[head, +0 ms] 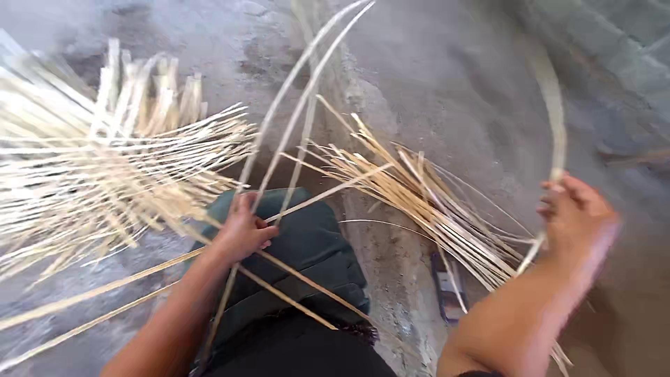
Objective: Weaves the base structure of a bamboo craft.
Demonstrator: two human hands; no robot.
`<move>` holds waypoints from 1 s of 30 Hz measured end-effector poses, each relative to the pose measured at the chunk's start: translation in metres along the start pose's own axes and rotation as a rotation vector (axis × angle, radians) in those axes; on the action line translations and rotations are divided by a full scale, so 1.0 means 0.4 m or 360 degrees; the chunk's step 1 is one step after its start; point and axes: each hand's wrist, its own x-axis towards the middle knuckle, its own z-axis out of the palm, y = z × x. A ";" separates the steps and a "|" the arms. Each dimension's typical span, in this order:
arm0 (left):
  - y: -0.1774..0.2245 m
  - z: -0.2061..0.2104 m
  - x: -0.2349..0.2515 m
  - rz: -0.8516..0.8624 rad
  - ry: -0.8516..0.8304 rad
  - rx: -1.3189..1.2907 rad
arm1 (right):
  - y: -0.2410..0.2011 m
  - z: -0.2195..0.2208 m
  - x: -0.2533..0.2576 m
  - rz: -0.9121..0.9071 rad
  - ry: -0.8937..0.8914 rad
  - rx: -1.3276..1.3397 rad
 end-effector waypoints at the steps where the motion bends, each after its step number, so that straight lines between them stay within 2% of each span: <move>1: -0.009 0.004 -0.003 0.0059 0.0025 0.0032 | -0.022 0.027 -0.015 -0.0141 0.0007 0.0075; 3: -0.023 0.015 -0.010 0.0147 0.0124 0.0185 | -0.056 0.104 -0.038 -0.0382 0.0057 0.0174; 6: -0.020 0.029 -0.033 0.0180 0.0226 0.0315 | -0.129 0.242 -0.088 -0.0557 0.0190 0.0138; 8: -0.017 0.032 -0.046 0.0199 0.0246 0.0329 | -0.199 0.326 -0.134 -0.0656 0.0153 0.0282; 12: -0.028 0.034 -0.054 0.0281 0.0256 0.0223 | -0.310 0.476 -0.242 -0.0593 -0.0453 0.0610; 16: -0.037 0.031 -0.054 0.0318 0.0250 0.0203 | -0.339 0.646 -0.402 -0.0437 -0.1317 0.0496; 18: -0.041 0.031 -0.052 0.0341 0.0255 0.0178 | -0.326 0.713 -0.487 -0.0460 -0.1543 0.0387; 21: -0.065 0.033 -0.045 0.0449 0.0276 0.0051 | -0.305 0.754 -0.552 -0.0512 -0.1579 0.0300; 25: -0.104 0.003 -0.048 0.0713 0.0156 -0.0223 | -0.308 0.751 -0.542 -0.0487 -0.1642 0.0385; 26: -0.112 -0.015 -0.058 0.0818 0.0186 -0.0176 | -0.305 0.749 -0.538 -0.0476 -0.1678 0.0422; 30: -0.165 -0.092 -0.092 0.1082 0.0606 0.0747 | -0.296 0.750 -0.524 -0.0390 -0.1816 0.0523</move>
